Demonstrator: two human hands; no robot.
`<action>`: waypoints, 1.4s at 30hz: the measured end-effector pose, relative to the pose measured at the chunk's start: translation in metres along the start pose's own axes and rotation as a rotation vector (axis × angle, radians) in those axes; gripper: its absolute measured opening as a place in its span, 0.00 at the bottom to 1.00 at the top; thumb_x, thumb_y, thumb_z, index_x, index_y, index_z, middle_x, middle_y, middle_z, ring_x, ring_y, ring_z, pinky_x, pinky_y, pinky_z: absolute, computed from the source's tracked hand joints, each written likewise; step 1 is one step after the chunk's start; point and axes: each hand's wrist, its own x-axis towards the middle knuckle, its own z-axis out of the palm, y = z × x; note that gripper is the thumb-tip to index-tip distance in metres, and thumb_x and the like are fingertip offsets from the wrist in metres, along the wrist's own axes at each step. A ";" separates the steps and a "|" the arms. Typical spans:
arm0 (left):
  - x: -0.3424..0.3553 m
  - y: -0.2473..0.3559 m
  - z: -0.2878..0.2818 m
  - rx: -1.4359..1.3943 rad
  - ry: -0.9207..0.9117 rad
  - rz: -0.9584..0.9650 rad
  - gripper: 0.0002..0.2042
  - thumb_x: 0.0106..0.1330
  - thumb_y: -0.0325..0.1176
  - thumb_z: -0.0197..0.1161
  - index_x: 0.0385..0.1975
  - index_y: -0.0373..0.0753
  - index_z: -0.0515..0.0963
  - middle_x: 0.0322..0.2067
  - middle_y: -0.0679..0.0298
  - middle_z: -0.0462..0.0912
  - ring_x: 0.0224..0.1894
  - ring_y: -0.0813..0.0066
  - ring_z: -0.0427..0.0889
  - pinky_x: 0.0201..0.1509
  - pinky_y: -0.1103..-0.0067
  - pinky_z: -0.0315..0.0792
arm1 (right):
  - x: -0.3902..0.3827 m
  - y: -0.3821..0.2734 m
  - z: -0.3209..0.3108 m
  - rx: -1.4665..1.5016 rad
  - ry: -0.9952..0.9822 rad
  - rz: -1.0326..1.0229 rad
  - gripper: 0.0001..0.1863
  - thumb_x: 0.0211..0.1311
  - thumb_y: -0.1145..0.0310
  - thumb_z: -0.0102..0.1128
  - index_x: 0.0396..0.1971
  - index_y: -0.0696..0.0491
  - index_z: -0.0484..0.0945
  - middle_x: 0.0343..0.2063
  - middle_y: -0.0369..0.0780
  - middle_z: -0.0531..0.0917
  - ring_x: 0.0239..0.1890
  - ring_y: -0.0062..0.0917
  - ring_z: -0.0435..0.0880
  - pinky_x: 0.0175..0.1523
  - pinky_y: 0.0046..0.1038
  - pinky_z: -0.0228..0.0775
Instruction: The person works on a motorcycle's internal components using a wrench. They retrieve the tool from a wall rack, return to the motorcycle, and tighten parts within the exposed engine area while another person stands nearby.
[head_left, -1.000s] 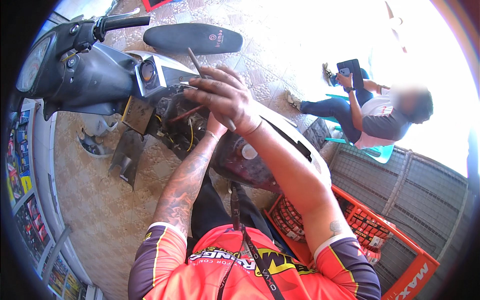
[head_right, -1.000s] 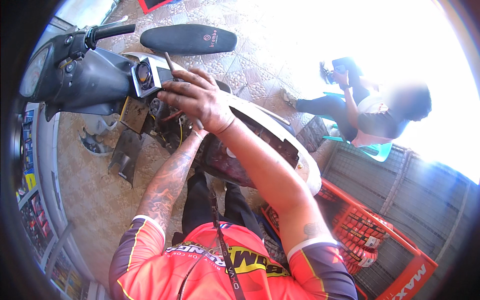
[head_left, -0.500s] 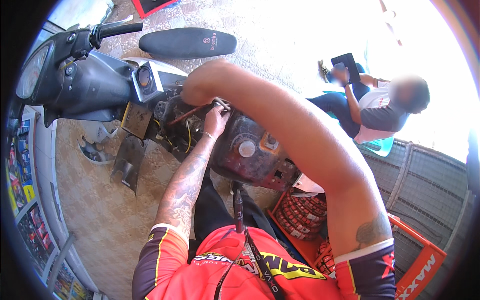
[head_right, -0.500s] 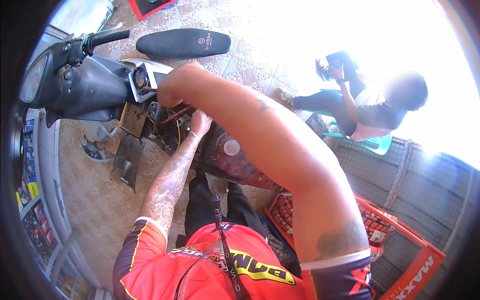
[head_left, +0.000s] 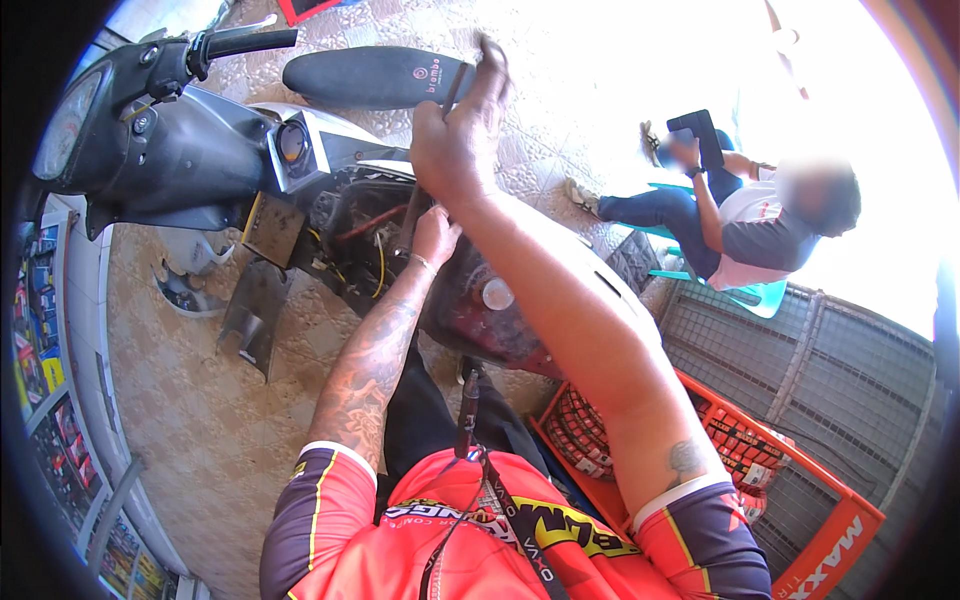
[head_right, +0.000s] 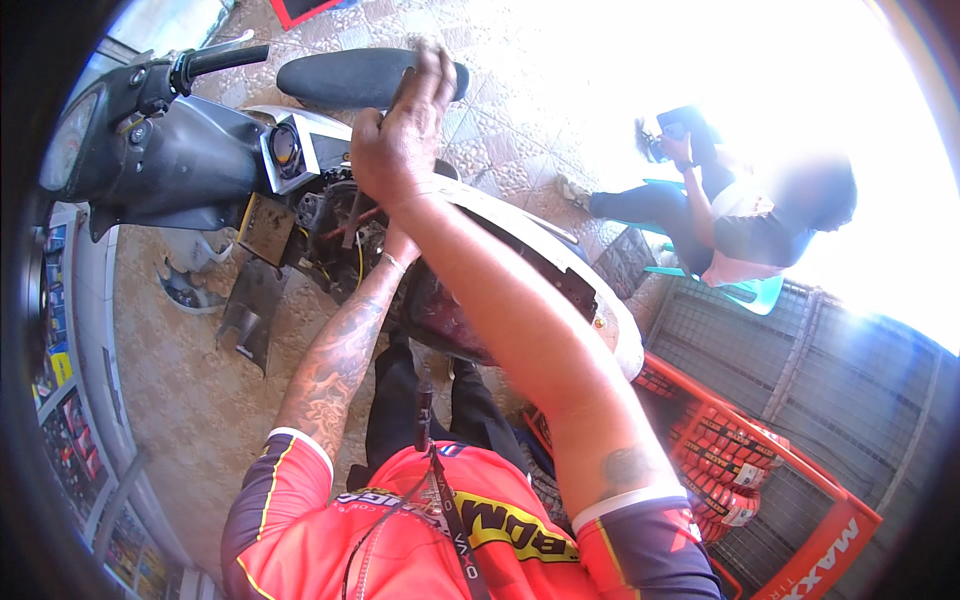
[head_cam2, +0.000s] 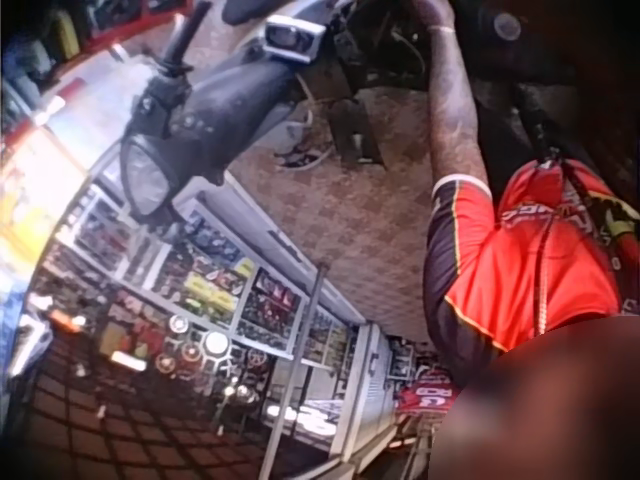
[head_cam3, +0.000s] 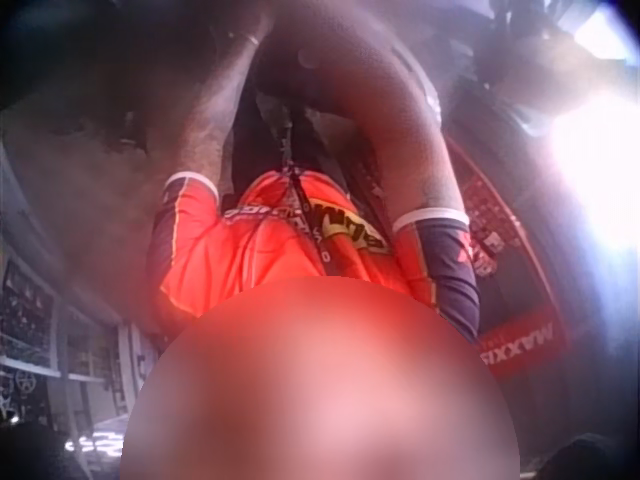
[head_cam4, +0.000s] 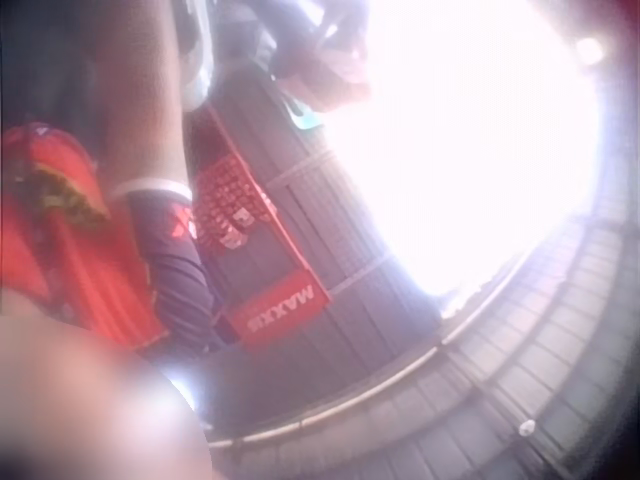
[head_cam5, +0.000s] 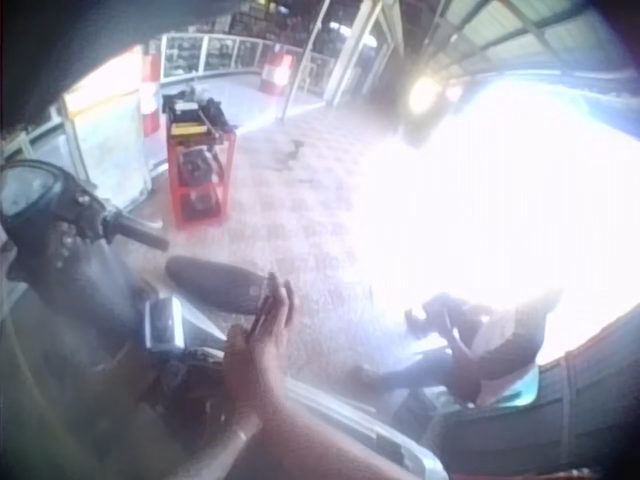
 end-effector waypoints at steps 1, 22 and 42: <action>-0.002 0.006 -0.004 0.324 -0.035 0.056 0.11 0.59 0.30 0.68 0.41 0.36 0.81 0.38 0.47 0.84 0.45 0.49 0.83 0.47 0.64 0.75 | 0.008 0.006 -0.013 -0.046 -0.255 -0.182 0.26 0.53 0.73 0.54 0.56 0.55 0.71 0.57 0.52 0.72 0.66 0.49 0.65 0.72 0.45 0.52; -0.002 0.000 -0.003 0.146 0.011 0.111 0.12 0.60 0.31 0.68 0.42 0.39 0.82 0.38 0.49 0.84 0.45 0.48 0.82 0.46 0.64 0.75 | 0.019 -0.018 -0.035 0.134 -0.980 0.530 0.28 0.60 0.71 0.50 0.63 0.54 0.66 0.43 0.47 0.82 0.44 0.42 0.81 0.57 0.38 0.71; -0.007 0.027 -0.011 0.340 -0.042 0.060 0.11 0.59 0.31 0.69 0.42 0.39 0.82 0.38 0.53 0.85 0.42 0.55 0.84 0.47 0.69 0.76 | 0.040 -0.037 -0.031 -1.102 -1.362 -0.279 0.13 0.67 0.61 0.53 0.40 0.50 0.85 0.39 0.39 0.84 0.38 0.36 0.86 0.39 0.36 0.79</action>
